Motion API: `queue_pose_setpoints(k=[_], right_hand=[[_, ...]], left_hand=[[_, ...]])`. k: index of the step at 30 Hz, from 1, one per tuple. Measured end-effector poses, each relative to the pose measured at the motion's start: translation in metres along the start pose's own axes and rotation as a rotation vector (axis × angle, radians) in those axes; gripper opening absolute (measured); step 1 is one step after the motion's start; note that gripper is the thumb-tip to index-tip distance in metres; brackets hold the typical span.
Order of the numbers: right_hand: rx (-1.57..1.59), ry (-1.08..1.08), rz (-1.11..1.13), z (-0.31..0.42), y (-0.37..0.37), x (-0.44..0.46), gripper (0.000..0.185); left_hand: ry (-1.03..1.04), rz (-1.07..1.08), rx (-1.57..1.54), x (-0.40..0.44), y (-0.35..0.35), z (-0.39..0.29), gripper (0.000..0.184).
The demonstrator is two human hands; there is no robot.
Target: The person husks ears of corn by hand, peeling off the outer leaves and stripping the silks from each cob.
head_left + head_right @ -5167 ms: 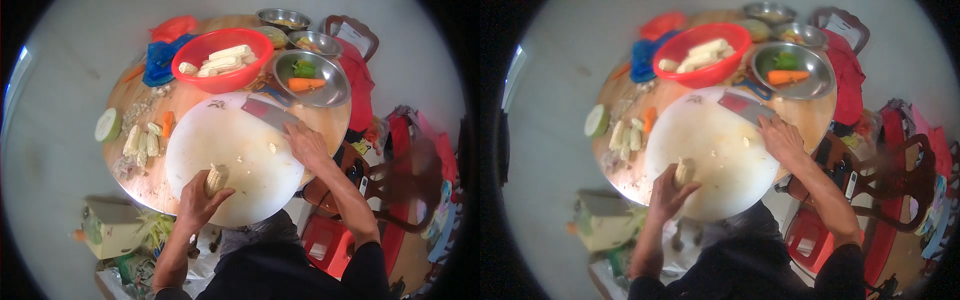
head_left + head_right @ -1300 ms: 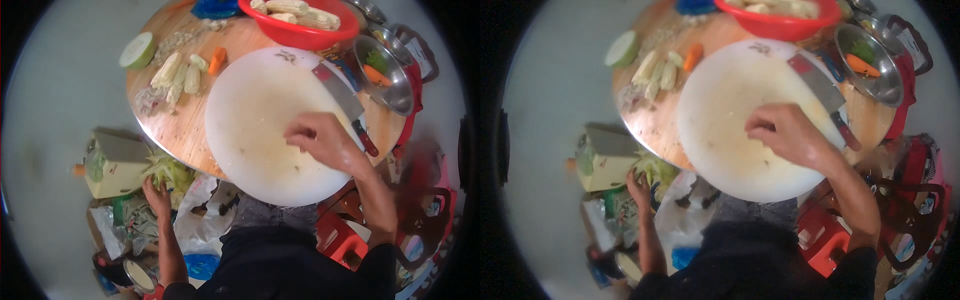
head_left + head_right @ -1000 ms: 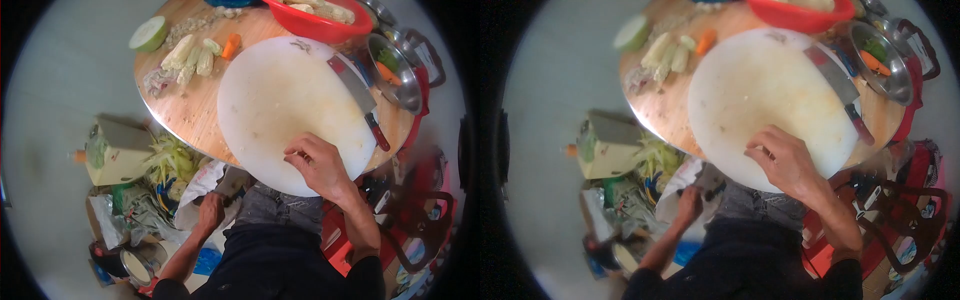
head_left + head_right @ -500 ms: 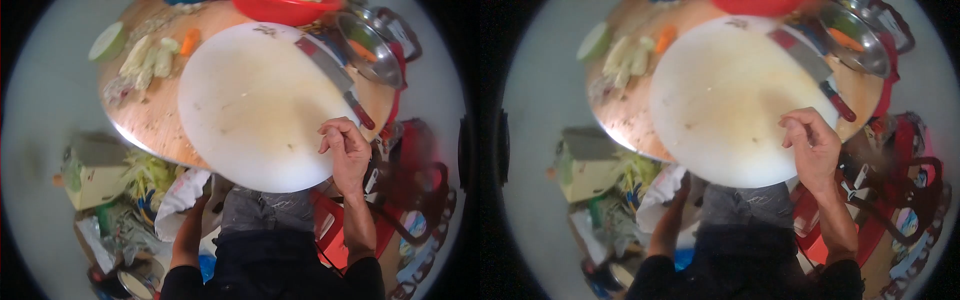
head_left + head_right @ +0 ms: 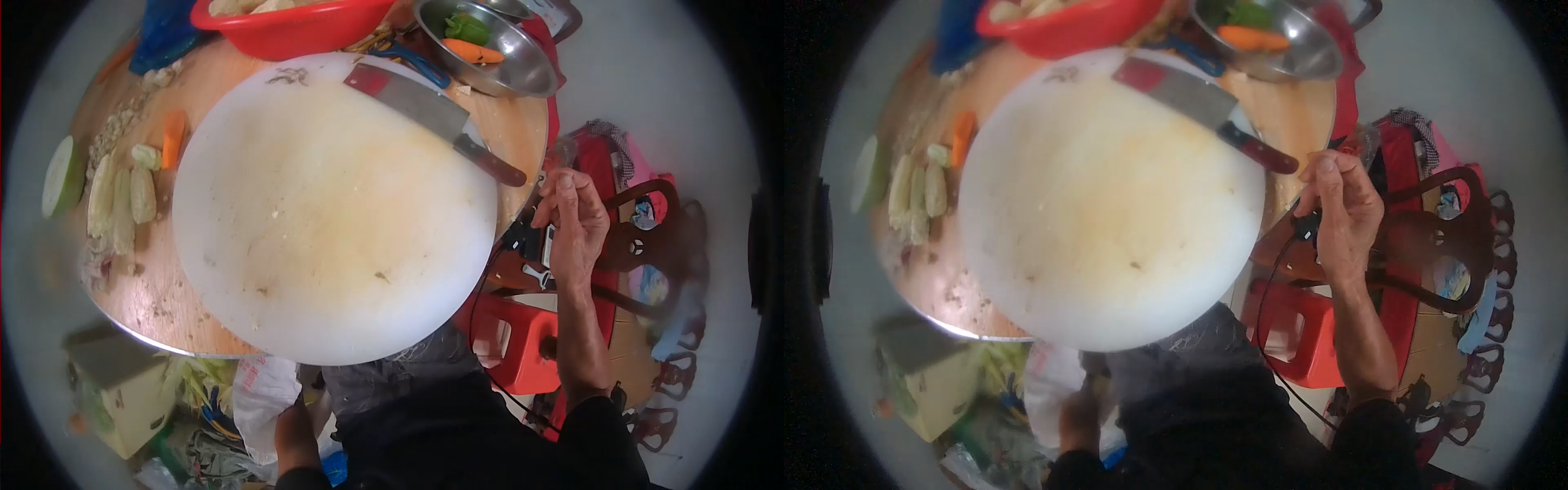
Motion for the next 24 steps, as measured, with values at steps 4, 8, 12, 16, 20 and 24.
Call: queue_pose_setpoints(k=[4, 8, 12, 16, 20, 24], right_hand=[[-0.022, 0.003, -0.004, -0.004, 0.001, 0.003, 0.022], [-0.059, 0.044, -0.007, -0.015, 0.002, 0.009, 0.022], [-0.082, 0.073, 0.028, -0.021, 0.01, 0.01, 0.023], [-0.105, 0.053, 0.072, -0.025, 0.013, 0.011, 0.024], [-0.058, 0.093, 0.084, -0.034, 0.019, 0.005, 0.024], [-0.024, 0.149, 0.085, -0.039, 0.025, -0.001, 0.025]], left_hand=[[0.007, 0.018, 0.003, -0.002, -0.01, -0.001, 0.056], [0.005, 0.025, -0.007, -0.002, -0.012, 0.0, 0.056], [0.014, 0.027, -0.027, -0.005, -0.018, -0.003, 0.056], [0.032, 0.033, -0.031, -0.01, -0.024, -0.007, 0.056], [0.052, 0.036, -0.026, -0.015, -0.02, -0.007, 0.056], [0.09, 0.014, -0.044, -0.022, -0.026, -0.016, 0.056]])
Point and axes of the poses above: each hand's wrist, its own x-axis towards the middle knuckle, its own y-axis out of the palm, z = x × y, the point moved 6 cm from there along x, towards the middle knuckle, and after that the axes turned 8 degrees about z, right-handed, at the moved point
